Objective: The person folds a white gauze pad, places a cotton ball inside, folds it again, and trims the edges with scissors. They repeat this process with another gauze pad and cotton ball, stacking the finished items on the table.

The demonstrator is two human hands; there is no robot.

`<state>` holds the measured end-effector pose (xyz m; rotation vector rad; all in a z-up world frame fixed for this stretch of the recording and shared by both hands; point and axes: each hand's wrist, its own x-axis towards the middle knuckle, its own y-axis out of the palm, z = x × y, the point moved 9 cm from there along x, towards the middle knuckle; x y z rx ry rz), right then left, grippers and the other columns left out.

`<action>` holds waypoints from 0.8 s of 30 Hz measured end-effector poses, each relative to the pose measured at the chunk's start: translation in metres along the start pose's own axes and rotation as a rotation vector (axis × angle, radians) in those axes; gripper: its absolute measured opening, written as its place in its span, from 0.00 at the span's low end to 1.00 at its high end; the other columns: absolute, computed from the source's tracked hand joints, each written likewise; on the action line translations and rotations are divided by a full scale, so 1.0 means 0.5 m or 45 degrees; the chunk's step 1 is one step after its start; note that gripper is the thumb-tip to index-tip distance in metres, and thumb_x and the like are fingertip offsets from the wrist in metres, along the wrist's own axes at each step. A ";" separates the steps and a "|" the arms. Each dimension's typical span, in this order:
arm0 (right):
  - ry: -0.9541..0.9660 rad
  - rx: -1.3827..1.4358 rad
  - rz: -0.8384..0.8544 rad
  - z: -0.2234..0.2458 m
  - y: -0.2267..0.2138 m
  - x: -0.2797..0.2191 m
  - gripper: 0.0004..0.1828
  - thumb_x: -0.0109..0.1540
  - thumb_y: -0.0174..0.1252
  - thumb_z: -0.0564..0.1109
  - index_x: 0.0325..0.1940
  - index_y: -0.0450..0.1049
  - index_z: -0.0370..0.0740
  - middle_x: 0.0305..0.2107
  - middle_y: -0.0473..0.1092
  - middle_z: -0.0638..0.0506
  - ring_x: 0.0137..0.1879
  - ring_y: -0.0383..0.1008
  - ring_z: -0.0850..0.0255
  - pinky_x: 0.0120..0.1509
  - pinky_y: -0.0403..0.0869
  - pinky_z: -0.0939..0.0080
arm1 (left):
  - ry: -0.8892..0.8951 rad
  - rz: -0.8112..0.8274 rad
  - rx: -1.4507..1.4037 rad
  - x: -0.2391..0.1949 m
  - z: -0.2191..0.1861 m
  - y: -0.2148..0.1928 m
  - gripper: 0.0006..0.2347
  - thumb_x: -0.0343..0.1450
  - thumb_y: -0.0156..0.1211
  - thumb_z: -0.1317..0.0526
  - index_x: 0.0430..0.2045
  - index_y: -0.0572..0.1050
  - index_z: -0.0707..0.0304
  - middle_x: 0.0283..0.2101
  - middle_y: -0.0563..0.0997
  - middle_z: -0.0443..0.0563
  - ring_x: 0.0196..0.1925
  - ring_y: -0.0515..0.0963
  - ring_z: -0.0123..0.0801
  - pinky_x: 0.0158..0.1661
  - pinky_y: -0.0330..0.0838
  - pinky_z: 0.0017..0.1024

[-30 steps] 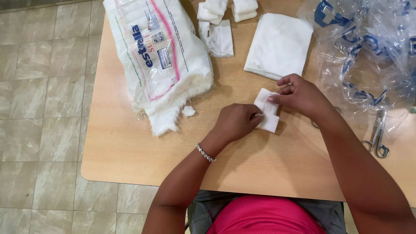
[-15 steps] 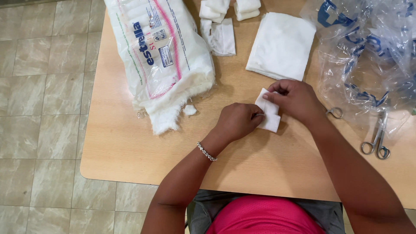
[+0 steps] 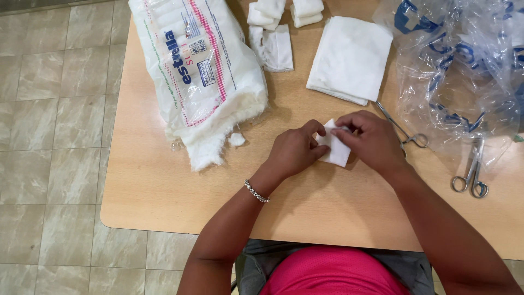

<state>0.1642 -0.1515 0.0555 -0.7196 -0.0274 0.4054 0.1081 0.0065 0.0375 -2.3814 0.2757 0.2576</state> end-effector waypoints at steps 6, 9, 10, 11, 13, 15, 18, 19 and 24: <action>0.285 0.263 0.007 -0.097 0.015 0.068 0.12 0.58 0.71 0.47 0.44 0.82 0.45 0.30 0.73 0.54 0.39 0.74 0.65 0.40 0.74 0.63 | 0.041 0.054 0.036 -0.001 -0.007 -0.001 0.15 0.70 0.60 0.55 0.52 0.77 0.45 0.34 0.87 0.49 0.45 0.85 0.51 0.47 0.77 0.45; 0.315 0.288 0.056 -0.079 0.014 0.071 0.12 0.58 0.70 0.44 0.44 0.81 0.40 0.28 0.72 0.50 0.36 0.75 0.62 0.35 0.77 0.64 | 0.048 0.069 0.059 -0.002 -0.012 0.000 0.14 0.72 0.59 0.55 0.52 0.79 0.43 0.34 0.87 0.50 0.44 0.85 0.53 0.47 0.78 0.45; 0.316 0.288 0.059 -0.075 0.013 0.071 0.12 0.58 0.70 0.44 0.44 0.81 0.40 0.28 0.72 0.50 0.36 0.75 0.62 0.35 0.77 0.64 | 0.046 0.069 0.057 -0.004 -0.018 -0.003 0.14 0.72 0.59 0.55 0.52 0.79 0.43 0.34 0.87 0.50 0.44 0.85 0.53 0.47 0.78 0.45; 0.326 0.297 0.070 -0.072 0.014 0.070 0.12 0.58 0.70 0.43 0.44 0.81 0.39 0.28 0.72 0.49 0.35 0.75 0.62 0.34 0.78 0.64 | 0.056 0.074 0.069 -0.006 -0.025 -0.004 0.14 0.72 0.59 0.55 0.51 0.80 0.43 0.36 0.87 0.51 0.45 0.85 0.54 0.47 0.78 0.45; 0.337 0.306 0.082 -0.063 0.013 0.068 0.12 0.58 0.70 0.43 0.44 0.81 0.38 0.29 0.73 0.48 0.34 0.74 0.61 0.33 0.78 0.63 | 0.065 0.080 0.080 -0.005 -0.031 -0.001 0.13 0.72 0.58 0.56 0.50 0.81 0.42 0.37 0.87 0.52 0.45 0.85 0.55 0.46 0.78 0.46; 0.345 0.324 0.118 -0.051 0.014 0.065 0.12 0.58 0.69 0.40 0.45 0.81 0.36 0.30 0.74 0.46 0.35 0.74 0.61 0.33 0.77 0.64 | 0.065 0.086 0.135 0.001 -0.029 0.009 0.13 0.72 0.59 0.56 0.50 0.81 0.40 0.37 0.87 0.51 0.46 0.85 0.51 0.47 0.78 0.44; 0.220 0.084 0.111 -0.032 0.002 0.059 0.10 0.59 0.69 0.48 0.45 0.84 0.50 0.35 0.79 0.53 0.45 0.79 0.61 0.47 0.77 0.59 | 0.024 0.135 0.233 -0.002 -0.038 0.011 0.14 0.73 0.57 0.54 0.52 0.79 0.37 0.42 0.87 0.50 0.49 0.84 0.50 0.49 0.79 0.46; 0.217 0.084 0.112 -0.024 0.001 0.045 0.10 0.59 0.69 0.48 0.45 0.84 0.50 0.35 0.79 0.53 0.45 0.79 0.61 0.47 0.77 0.59 | 0.022 0.132 0.232 0.002 -0.033 0.016 0.14 0.73 0.57 0.54 0.52 0.79 0.37 0.42 0.87 0.50 0.49 0.84 0.50 0.49 0.79 0.46; -0.570 -0.270 -0.081 0.064 0.006 -0.033 0.08 0.62 0.66 0.42 0.44 0.84 0.51 0.40 0.80 0.53 0.49 0.81 0.55 0.50 0.78 0.57 | -0.030 0.102 0.318 0.006 -0.023 0.025 0.14 0.72 0.58 0.54 0.52 0.80 0.37 0.41 0.87 0.48 0.48 0.85 0.46 0.47 0.79 0.44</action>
